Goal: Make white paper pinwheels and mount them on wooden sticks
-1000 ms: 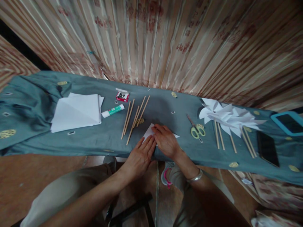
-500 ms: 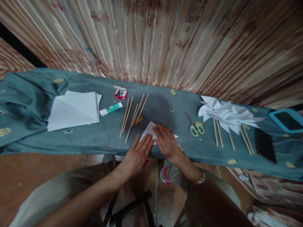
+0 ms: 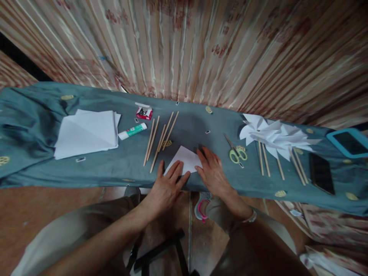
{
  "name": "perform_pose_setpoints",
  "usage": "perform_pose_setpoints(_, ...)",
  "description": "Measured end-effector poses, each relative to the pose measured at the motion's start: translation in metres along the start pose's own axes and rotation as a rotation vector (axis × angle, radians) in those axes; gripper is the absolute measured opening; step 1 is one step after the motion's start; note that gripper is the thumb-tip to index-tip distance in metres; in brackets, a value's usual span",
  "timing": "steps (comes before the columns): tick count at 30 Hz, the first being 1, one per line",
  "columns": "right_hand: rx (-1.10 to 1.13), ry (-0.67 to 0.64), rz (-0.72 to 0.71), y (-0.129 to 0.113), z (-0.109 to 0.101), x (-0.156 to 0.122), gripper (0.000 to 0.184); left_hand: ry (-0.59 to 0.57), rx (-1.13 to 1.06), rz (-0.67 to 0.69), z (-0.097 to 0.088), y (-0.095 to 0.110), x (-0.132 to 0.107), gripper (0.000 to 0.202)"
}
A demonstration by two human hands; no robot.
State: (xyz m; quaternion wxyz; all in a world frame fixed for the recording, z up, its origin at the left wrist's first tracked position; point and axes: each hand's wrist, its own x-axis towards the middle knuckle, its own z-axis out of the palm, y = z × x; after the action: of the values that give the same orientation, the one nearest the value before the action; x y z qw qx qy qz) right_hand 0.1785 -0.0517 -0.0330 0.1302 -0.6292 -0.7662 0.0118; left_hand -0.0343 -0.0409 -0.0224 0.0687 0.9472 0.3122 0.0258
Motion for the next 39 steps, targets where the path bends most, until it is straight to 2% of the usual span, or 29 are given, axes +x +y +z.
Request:
perform_pose_setpoints(8,0.065,-0.011,0.008,0.005,-0.001,-0.001,0.05,0.012,-0.024,0.023,-0.001,-0.007,0.0,0.049)
perform_pose_setpoints(22,0.137,0.032,0.119,0.039,-0.003,-0.019,0.049,0.144,0.01,0.079,-0.001,-0.028,-0.046,0.049)
perform_pose_setpoints(29,0.163,0.056,0.089,0.045,-0.001,-0.021,0.049,0.165,0.076,0.062,0.003,-0.038,-0.067,0.049)
perform_pose_setpoints(39,0.242,0.056,0.064,0.053,0.0,-0.023,0.052,0.173,0.043,0.041,0.005,-0.039,-0.074,0.053)
